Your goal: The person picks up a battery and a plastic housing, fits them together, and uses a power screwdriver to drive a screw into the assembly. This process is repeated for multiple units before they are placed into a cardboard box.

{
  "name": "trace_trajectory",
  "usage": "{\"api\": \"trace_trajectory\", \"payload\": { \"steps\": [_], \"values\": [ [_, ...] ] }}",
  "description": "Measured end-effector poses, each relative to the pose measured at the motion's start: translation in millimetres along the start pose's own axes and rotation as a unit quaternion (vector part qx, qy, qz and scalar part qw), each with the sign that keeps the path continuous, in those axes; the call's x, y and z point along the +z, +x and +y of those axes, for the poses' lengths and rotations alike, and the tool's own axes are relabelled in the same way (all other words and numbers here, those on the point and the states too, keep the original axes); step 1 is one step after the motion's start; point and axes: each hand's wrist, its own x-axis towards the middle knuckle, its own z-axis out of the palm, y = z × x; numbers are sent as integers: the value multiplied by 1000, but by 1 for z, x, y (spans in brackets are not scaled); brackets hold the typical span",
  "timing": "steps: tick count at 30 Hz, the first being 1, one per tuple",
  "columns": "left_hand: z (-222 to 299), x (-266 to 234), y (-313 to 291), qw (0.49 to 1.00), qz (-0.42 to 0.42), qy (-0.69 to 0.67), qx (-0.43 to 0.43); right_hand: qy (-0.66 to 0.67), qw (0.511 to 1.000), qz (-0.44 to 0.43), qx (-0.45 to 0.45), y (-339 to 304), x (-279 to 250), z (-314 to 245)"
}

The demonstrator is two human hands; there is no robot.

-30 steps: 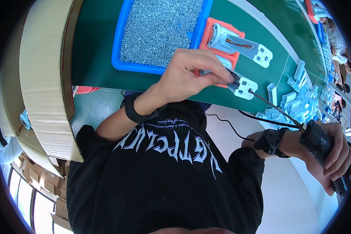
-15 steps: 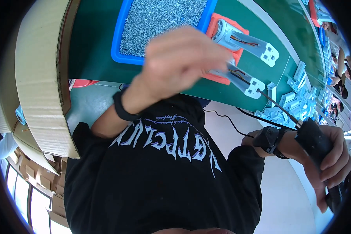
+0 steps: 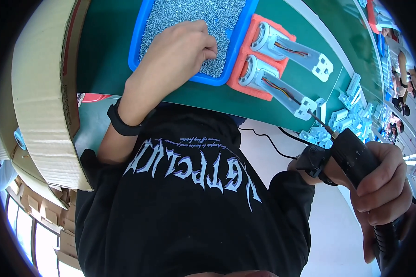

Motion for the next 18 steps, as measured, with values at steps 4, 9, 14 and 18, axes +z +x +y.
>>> {"api": "trace_trajectory", "payload": {
  "steps": [4, 9, 14, 18],
  "values": [
    [-2, -1, 1, 998, 39, 40, -9, -5, 1000, -14, 8, 0, -1, 4],
    [-6, -4, -1, 998, 17, 44, -52, -4, 999, -43, 13, 0, -4, 8],
    [19, 3, 4, 991, 106, -78, 27, -1, 999, -40, 9, -2, -4, 15],
    [47, 32, 6, 951, 150, -259, 76, 6, 1000, 9, -3, -5, -1, 17]
  ]
}}
